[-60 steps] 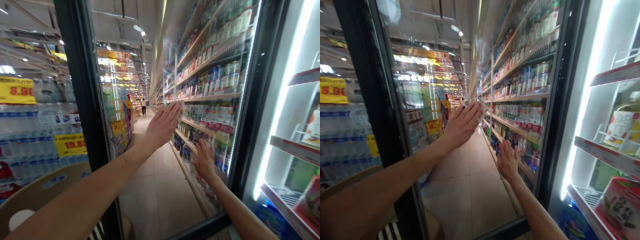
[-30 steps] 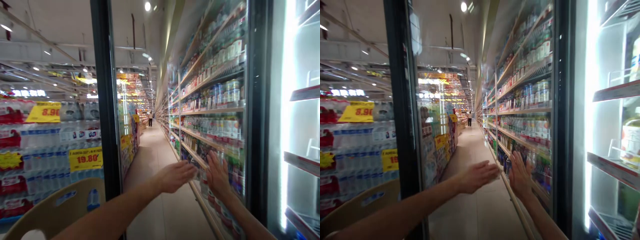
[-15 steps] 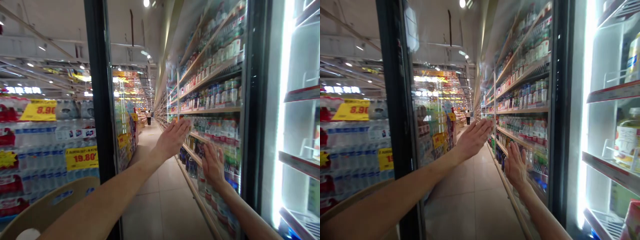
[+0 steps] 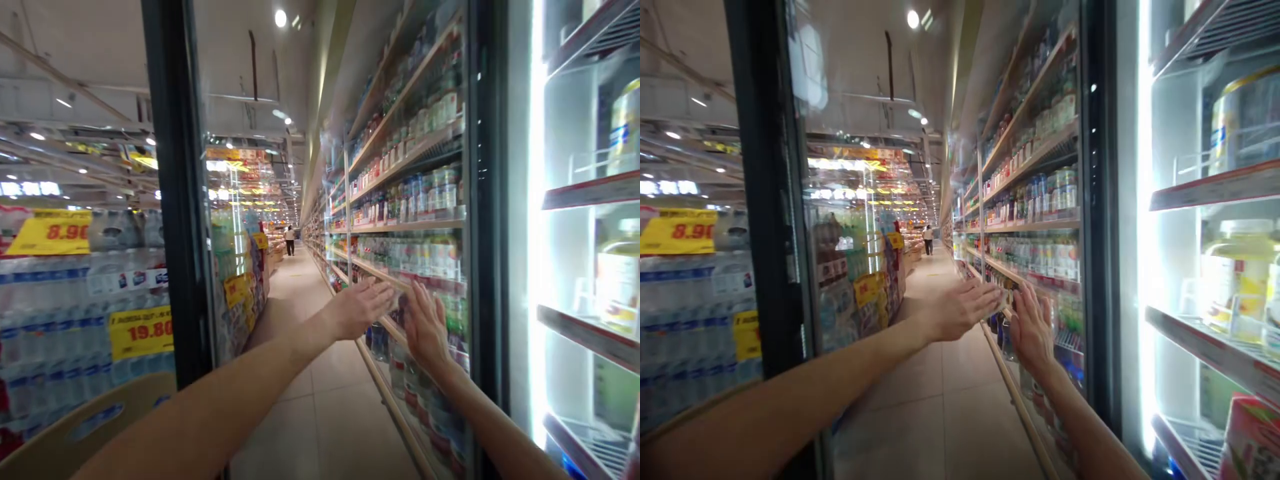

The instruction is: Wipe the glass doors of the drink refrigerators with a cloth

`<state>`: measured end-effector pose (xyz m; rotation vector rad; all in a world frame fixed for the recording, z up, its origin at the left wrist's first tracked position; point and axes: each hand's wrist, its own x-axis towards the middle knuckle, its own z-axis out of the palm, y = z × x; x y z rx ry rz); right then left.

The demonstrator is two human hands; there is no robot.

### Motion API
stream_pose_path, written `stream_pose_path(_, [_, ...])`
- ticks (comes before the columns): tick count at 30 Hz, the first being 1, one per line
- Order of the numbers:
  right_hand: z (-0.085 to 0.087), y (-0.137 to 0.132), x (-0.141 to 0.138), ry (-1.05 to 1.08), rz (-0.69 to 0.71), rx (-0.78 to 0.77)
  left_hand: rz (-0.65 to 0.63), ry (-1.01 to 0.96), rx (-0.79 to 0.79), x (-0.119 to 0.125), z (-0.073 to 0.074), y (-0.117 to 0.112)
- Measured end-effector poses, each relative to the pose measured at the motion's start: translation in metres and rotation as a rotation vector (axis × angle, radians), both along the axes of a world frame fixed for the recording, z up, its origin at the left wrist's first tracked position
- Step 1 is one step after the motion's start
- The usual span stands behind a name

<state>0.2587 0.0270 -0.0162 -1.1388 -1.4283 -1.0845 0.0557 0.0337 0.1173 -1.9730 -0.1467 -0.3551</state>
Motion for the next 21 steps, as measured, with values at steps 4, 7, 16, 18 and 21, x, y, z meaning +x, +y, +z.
stream_pose_path(4, [0.002, -0.001, 0.011, 0.054, -0.004, 0.012, 0.08, -0.301, -0.007, 0.009, 0.03, 0.003])
stream_pose_path(7, [0.003, -0.002, 0.017, 0.067, -0.008, 0.017, 0.117, -0.458, 0.001, 0.017, 0.035, 0.004])
stream_pose_path(16, [0.009, -0.003, 0.02, 0.061, -0.02, 0.005, 0.061, -0.319, 0.012, 0.025, 0.041, 0.006])
stream_pose_path(18, [0.011, -0.002, 0.018, 0.059, -0.016, 0.008, 0.084, -0.436, 0.014, 0.025, 0.046, 0.006])
stream_pose_path(21, [0.013, 0.002, 0.012, 0.024, 0.006, -0.001, -0.013, -0.142, 0.025, 0.025, 0.025, 0.006])
